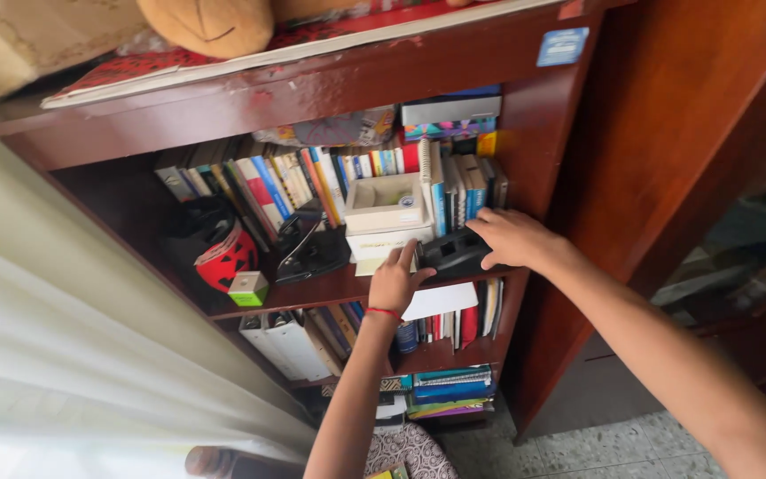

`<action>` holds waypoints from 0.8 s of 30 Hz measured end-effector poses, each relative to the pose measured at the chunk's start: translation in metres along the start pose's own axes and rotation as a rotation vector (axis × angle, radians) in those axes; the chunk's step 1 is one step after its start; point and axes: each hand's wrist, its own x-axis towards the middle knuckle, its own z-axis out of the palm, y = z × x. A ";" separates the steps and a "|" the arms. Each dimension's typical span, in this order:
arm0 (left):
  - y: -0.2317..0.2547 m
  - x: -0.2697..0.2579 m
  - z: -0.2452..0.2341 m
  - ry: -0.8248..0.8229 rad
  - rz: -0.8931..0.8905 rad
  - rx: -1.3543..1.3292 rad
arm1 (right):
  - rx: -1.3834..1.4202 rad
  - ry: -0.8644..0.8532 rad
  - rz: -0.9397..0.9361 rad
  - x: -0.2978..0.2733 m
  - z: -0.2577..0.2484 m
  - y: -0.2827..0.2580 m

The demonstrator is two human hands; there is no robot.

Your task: Organize various objects and school supplies on a wooden bookshelf.

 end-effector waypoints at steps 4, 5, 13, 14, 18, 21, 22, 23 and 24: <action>0.002 0.002 0.040 -0.055 -0.108 -0.080 | -0.138 0.098 -0.004 -0.003 0.019 0.018; 0.000 0.001 0.046 -0.015 -0.091 -0.069 | -0.157 0.131 -0.029 -0.002 0.023 0.021; 0.004 0.007 0.053 -0.120 -0.187 -0.015 | -0.155 0.169 -0.008 0.005 0.040 0.025; 0.007 0.006 0.053 -0.136 -0.224 -0.024 | -0.187 0.205 -0.025 0.002 0.043 0.025; 0.016 -0.001 0.040 -0.099 -0.211 -0.148 | -0.243 0.279 -0.049 -0.019 0.043 0.012; 0.032 -0.004 0.029 -0.105 -0.304 -0.182 | -0.224 0.266 -0.022 -0.026 0.048 0.013; 0.033 -0.005 0.031 -0.058 -0.300 -0.192 | -0.228 0.292 -0.040 -0.024 0.052 0.017; 0.034 -0.009 0.032 -0.015 -0.300 -0.200 | -0.229 0.314 -0.060 -0.022 0.058 0.020; 0.029 -0.012 0.038 -0.013 -0.307 -0.194 | -0.226 0.313 -0.070 -0.024 0.060 0.018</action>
